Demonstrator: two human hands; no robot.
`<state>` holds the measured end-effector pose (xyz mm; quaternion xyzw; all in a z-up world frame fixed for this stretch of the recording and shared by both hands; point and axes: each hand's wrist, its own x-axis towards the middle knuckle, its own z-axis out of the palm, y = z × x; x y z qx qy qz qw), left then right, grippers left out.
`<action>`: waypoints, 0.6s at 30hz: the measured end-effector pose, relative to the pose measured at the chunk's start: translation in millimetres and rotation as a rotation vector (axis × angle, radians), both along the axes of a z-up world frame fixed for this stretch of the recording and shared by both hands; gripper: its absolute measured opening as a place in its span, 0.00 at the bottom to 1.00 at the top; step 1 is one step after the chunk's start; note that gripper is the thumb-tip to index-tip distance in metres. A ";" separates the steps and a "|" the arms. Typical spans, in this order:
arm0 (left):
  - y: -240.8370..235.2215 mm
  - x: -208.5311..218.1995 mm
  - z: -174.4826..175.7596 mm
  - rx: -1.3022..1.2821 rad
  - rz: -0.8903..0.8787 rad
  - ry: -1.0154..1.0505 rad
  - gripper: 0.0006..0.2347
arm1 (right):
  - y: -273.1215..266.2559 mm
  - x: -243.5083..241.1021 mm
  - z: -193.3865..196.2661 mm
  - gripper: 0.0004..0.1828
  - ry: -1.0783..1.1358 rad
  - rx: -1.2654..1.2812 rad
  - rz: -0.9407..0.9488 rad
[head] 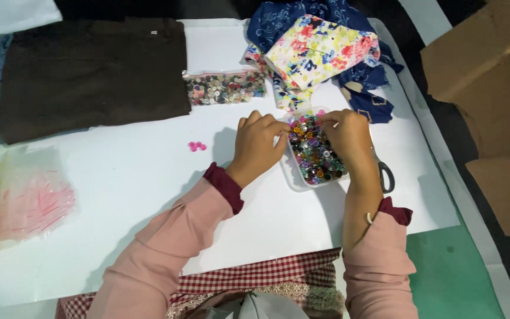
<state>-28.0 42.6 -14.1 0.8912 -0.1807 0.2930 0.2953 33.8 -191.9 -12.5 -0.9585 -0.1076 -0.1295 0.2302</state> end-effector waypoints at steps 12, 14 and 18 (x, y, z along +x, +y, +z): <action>-39.4 33.0 -17.4 0.197 0.140 0.085 0.04 | 33.1 -11.2 16.3 0.12 -0.095 -0.055 0.174; -39.9 31.4 -11.7 0.200 0.142 0.094 0.03 | 33.2 -12.2 17.1 0.13 -0.089 -0.056 0.174; -38.9 35.3 -14.7 0.199 0.137 0.145 0.03 | 31.7 -10.0 12.9 0.10 -0.097 -0.074 0.188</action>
